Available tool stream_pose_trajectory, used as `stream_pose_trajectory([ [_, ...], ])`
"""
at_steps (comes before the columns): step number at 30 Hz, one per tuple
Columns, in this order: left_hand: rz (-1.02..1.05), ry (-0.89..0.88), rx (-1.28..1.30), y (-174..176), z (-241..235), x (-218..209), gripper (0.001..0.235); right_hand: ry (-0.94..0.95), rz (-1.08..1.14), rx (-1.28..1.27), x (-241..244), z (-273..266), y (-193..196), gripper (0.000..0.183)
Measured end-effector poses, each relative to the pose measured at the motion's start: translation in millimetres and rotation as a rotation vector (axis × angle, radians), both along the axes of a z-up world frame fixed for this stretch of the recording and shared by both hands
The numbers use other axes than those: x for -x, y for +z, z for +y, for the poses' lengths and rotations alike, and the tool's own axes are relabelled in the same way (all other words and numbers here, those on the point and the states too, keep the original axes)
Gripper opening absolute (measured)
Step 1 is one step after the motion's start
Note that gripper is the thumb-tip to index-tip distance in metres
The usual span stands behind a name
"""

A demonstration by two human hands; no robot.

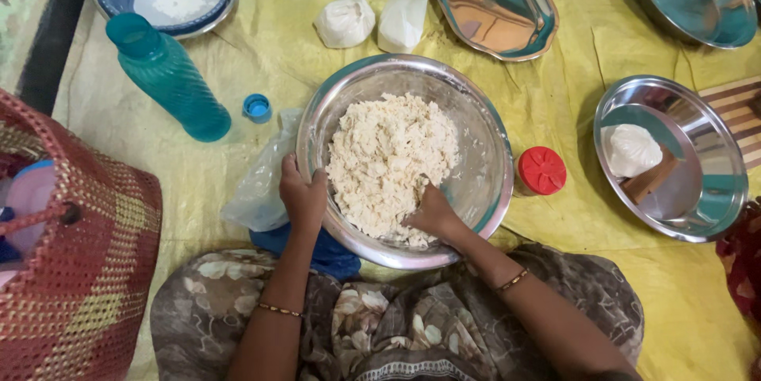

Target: The person kneads a large mass of dough in a metal bowl using both hands. They occasionally add water from a blue bottle to adjust the consistency. The task is performed while sitting on a yellow sheet on the floor.

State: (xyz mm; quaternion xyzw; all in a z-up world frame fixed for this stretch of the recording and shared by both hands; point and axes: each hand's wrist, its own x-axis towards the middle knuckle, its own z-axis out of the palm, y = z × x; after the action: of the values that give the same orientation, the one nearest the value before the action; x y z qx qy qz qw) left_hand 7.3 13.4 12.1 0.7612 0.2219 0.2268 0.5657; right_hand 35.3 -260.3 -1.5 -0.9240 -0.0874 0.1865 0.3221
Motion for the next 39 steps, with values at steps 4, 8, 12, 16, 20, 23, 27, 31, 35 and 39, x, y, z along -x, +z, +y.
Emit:
stream_pose_trajectory([
  [4,0.034,-0.013,0.024,-1.4,1.4,-2.0,0.055,-0.259,0.111,-0.097,-23.7,-1.7,17.5,0.069],
  [8,-0.006,0.001,-0.011,-4.1,0.3,-1.1,0.056,-0.103,-0.127,0.112,-74.3,-9.9,25.0,0.039],
  [12,-0.017,0.009,0.009,-3.5,-0.3,-1.4,0.052,-0.019,-0.407,0.228,-99.3,-21.9,28.8,0.036],
  [16,0.037,0.016,0.007,1.8,0.2,-1.2,0.053,-0.104,-0.249,0.367,-101.9,-31.4,40.1,0.042],
  [20,0.052,0.023,0.034,9.4,-1.1,0.7,0.05,0.087,-0.306,0.31,-99.0,-42.8,36.7,0.044],
  [23,0.121,0.002,0.082,15.7,-0.9,1.8,0.054,0.255,-0.349,0.113,-100.5,-56.7,28.0,0.039],
  [27,0.09,0.022,0.041,16.6,-1.6,1.9,0.054,0.177,-0.428,0.206,-100.0,-70.0,25.8,0.023],
  [31,0.088,0.019,0.039,12.3,-2.2,0.8,0.051,0.186,-0.694,0.327,-96.8,-62.5,43.7,0.015],
  [35,-0.012,0.031,-0.001,8.7,-2.2,0.8,0.047,0.076,-0.696,0.406,-95.7,-49.7,54.4,0.027],
  [39,-0.032,0.042,0.026,8.8,-3.7,1.3,0.037,-0.042,-0.637,0.218,-121.3,-51.1,25.0,0.026],
])
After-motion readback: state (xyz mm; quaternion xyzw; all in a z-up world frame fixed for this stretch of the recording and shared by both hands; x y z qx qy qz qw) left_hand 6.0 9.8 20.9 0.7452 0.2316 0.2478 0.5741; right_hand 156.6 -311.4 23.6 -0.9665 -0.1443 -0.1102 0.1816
